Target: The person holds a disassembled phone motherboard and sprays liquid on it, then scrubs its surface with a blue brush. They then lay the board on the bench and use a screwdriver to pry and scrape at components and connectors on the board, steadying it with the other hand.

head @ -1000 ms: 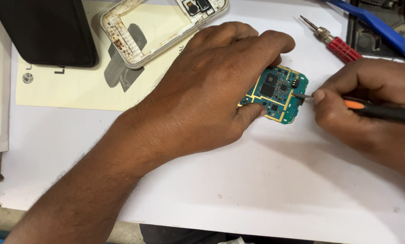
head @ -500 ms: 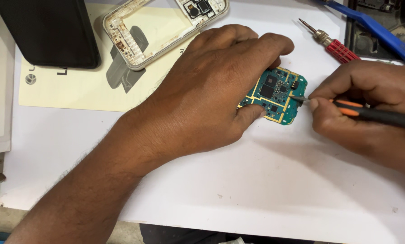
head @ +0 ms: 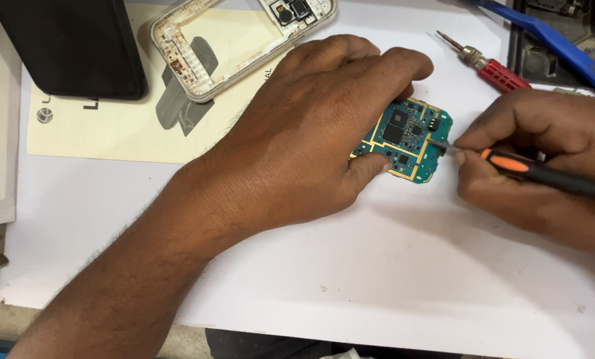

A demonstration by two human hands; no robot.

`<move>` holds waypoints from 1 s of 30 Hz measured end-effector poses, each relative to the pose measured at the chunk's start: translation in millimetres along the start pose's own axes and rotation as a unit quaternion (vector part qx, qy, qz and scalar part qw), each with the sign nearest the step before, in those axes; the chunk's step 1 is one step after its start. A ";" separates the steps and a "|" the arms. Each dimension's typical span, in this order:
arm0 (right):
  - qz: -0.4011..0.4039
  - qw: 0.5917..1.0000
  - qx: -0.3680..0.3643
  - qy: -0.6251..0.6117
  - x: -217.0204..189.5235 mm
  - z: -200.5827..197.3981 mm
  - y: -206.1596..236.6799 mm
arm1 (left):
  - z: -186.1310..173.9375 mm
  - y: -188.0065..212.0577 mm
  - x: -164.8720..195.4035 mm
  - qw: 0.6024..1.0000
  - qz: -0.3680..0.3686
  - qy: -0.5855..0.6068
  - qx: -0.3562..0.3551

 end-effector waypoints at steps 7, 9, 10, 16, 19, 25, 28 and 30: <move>0.005 1.000 0.009 -0.026 -0.7 2.2 -1.9 | -0.8 0.2 -0.6 1.000 -0.002 0.003 -0.007; -0.009 0.999 0.034 -0.038 -1.1 1.6 -1.7 | -0.4 0.6 -0.4 1.000 -0.006 0.009 -0.008; -0.023 0.999 0.015 -0.021 -1.9 2.1 -1.4 | -0.7 0.5 -0.6 1.000 -0.007 0.011 -0.008; -0.005 1.000 -0.009 -0.021 -4.6 -0.8 -0.3 | -0.4 0.6 -0.8 1.000 -0.009 0.013 -0.007; -0.013 1.000 0.005 -0.013 -6.5 0.5 -0.5 | -0.8 0.8 0.0 1.000 0.005 0.002 -0.001; -0.022 1.000 -0.020 0.003 3.1 2.4 3.9 | -1.0 0.7 0.2 1.000 0.010 0.002 0.004; -0.006 0.999 0.015 -0.041 6.3 3.0 3.1 | -0.9 0.8 -0.1 1.000 0.000 0.008 -0.004; -0.036 0.997 0.043 -0.056 2.2 2.3 0.8 | -1.2 1.1 0.8 1.000 0.003 0.006 -0.003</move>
Point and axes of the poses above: each hand's wrist, its own y-axis away from the middle knuckle, its own z-axis out of the palm, x = y × z, the point moved 4 cm from there along -y, towards the middle knuckle, and after that the axes turned 5 degrees about y, right-handed, at the moved point
